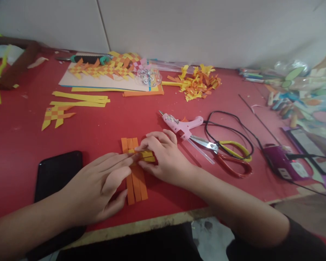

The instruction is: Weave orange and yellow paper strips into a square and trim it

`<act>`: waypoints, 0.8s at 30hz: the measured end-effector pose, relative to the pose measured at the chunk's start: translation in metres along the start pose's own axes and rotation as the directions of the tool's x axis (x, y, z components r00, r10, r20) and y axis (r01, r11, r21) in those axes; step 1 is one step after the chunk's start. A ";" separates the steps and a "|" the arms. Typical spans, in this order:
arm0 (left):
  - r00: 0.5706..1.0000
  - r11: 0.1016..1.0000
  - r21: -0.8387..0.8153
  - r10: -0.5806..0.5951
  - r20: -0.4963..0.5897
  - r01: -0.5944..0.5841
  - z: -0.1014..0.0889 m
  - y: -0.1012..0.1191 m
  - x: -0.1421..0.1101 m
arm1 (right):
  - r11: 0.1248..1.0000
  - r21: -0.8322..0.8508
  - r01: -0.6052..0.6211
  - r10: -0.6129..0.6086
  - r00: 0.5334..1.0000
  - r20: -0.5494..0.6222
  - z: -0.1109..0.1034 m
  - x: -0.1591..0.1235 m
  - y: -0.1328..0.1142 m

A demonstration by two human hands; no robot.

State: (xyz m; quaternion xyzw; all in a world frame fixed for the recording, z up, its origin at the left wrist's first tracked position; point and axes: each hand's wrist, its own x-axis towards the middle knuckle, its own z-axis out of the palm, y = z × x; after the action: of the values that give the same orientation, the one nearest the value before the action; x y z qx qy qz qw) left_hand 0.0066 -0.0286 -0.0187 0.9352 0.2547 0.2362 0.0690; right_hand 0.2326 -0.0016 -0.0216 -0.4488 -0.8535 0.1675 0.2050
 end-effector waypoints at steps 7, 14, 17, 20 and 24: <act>0.999 1.000 0.015 -0.010 0.043 0.010 0.000 0.003 -0.001 | 1.000 -0.009 0.022 -0.022 0.999 -0.032 0.002 -0.001 0.001; 0.973 0.946 -0.236 -0.231 -0.006 0.224 -0.006 -0.011 -0.002 | 0.994 0.056 0.097 -0.092 0.993 -0.078 0.006 -0.002 0.005; 0.873 0.821 -0.335 -0.488 0.012 0.463 -0.008 -0.017 -0.003 | 0.989 0.074 0.130 -0.123 0.987 -0.102 0.005 -0.002 0.006; 0.833 0.756 -0.383 -0.550 0.067 0.530 -0.008 -0.017 -0.004 | 0.979 0.107 0.173 -0.157 0.977 -0.143 0.003 -0.002 0.006; 0.848 0.777 -0.369 -0.525 0.069 0.511 -0.007 -0.015 -0.004 | 0.952 0.191 0.241 -0.193 0.951 -0.240 0.000 -0.001 0.006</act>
State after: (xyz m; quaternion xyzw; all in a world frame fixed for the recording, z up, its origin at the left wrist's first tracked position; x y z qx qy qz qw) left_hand -0.0064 -0.0172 -0.0179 0.7936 0.4533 0.2698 0.3032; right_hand 0.2371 0.0004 -0.0245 -0.3422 -0.8467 0.1860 0.3625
